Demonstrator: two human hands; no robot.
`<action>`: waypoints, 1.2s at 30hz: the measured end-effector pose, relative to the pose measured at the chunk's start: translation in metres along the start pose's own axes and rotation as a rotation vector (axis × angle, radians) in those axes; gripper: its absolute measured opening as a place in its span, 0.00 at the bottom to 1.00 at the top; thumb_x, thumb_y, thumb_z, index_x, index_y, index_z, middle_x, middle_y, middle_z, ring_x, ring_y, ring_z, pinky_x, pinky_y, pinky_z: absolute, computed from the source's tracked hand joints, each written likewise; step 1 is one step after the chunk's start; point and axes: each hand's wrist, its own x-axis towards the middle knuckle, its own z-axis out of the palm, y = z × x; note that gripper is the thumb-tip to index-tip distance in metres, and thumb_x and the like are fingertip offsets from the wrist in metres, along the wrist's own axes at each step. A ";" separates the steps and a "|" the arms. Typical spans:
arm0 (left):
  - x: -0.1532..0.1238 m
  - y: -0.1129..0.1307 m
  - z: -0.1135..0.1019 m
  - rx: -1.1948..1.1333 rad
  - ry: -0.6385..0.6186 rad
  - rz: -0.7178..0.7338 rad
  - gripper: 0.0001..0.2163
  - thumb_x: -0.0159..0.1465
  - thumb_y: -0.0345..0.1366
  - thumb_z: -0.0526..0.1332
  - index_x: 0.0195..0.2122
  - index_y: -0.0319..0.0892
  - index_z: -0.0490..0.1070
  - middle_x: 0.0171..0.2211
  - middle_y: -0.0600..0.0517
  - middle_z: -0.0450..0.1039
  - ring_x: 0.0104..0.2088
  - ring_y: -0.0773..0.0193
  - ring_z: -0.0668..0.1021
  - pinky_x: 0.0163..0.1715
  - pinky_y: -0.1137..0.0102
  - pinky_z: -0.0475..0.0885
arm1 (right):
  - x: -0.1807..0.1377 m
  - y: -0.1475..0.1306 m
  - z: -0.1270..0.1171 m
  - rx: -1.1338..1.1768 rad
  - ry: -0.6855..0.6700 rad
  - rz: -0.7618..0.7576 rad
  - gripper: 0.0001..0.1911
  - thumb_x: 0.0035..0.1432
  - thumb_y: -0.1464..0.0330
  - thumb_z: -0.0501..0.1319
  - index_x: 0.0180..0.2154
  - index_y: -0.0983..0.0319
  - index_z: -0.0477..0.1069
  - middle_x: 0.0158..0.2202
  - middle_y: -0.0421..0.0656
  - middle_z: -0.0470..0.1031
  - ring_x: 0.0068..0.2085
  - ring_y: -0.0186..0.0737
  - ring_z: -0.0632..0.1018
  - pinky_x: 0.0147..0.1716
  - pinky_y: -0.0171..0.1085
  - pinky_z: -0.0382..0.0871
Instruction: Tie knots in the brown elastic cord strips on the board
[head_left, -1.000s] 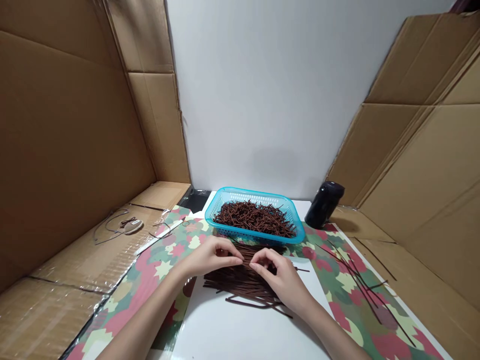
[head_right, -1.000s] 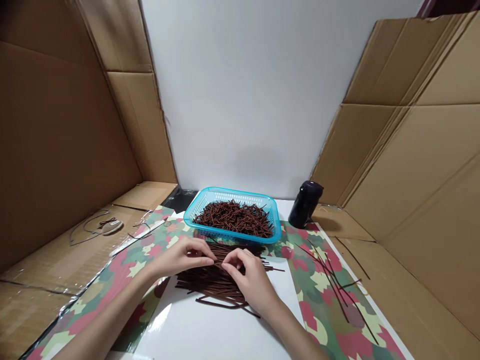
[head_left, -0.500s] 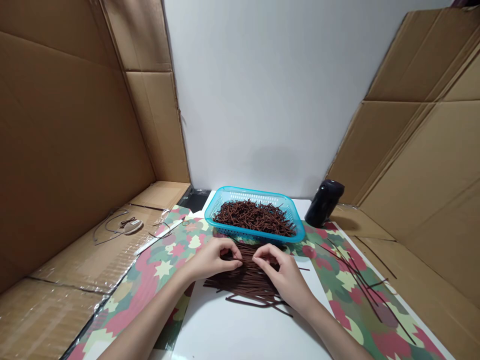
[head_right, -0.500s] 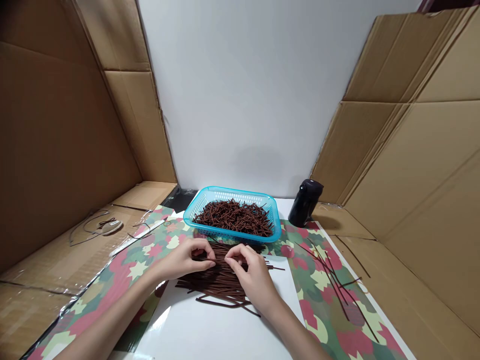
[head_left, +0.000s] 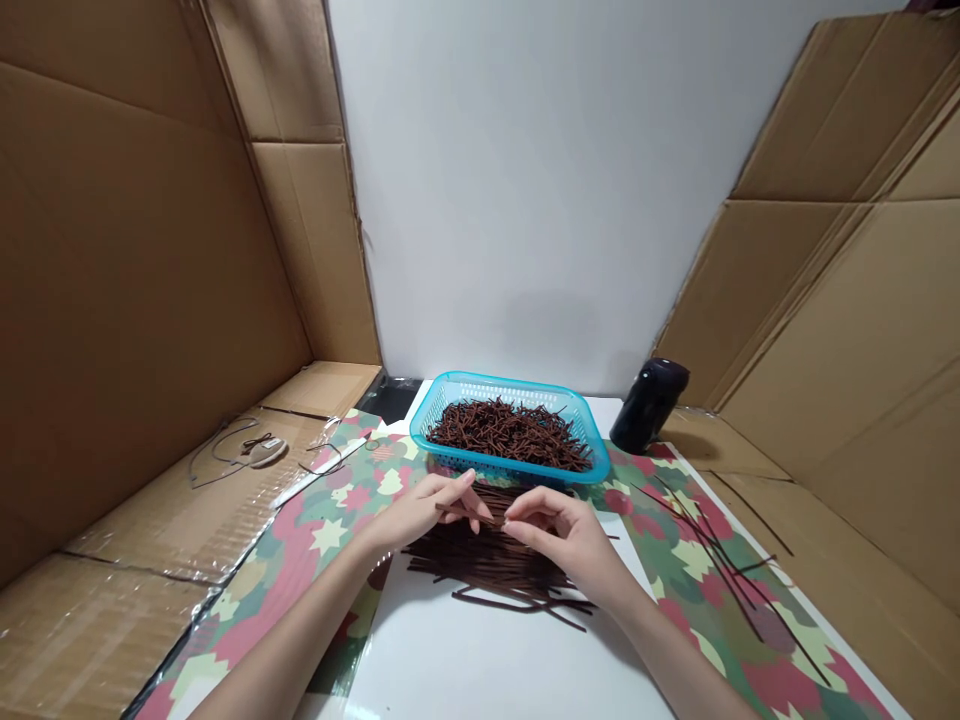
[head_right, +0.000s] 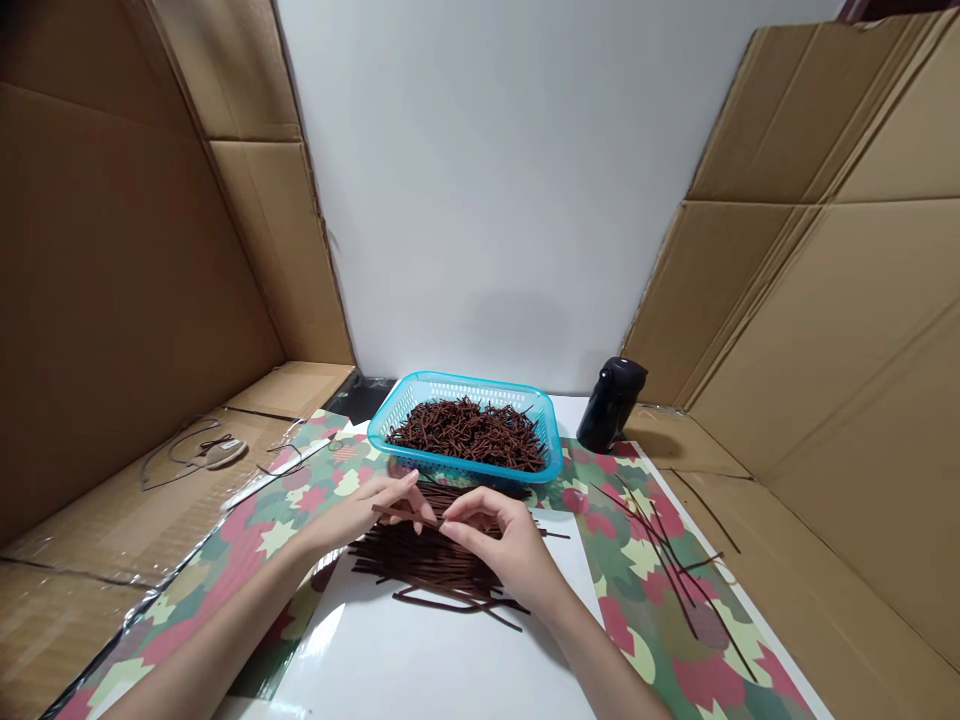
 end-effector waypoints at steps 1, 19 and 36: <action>-0.001 0.000 0.000 -0.011 -0.040 -0.010 0.24 0.67 0.50 0.46 0.33 0.39 0.77 0.28 0.50 0.75 0.29 0.65 0.72 0.30 0.72 0.63 | 0.000 0.000 0.001 -0.026 -0.001 -0.003 0.08 0.51 0.63 0.67 0.31 0.60 0.74 0.30 0.40 0.75 0.32 0.38 0.73 0.32 0.36 0.65; 0.000 0.000 0.007 -0.020 0.149 0.131 0.10 0.55 0.39 0.67 0.35 0.40 0.76 0.30 0.51 0.74 0.30 0.67 0.72 0.30 0.73 0.64 | 0.005 -0.001 -0.005 0.128 0.089 -0.035 0.06 0.48 0.67 0.69 0.28 0.61 0.74 0.27 0.38 0.74 0.30 0.35 0.72 0.32 0.34 0.64; 0.000 0.000 0.007 0.168 0.163 0.125 0.12 0.57 0.41 0.63 0.40 0.42 0.73 0.34 0.52 0.72 0.31 0.65 0.68 0.31 0.71 0.61 | 0.002 -0.013 -0.020 1.024 0.073 -0.031 0.15 0.42 0.65 0.73 0.31 0.55 0.71 0.23 0.32 0.63 0.24 0.29 0.61 0.25 0.29 0.61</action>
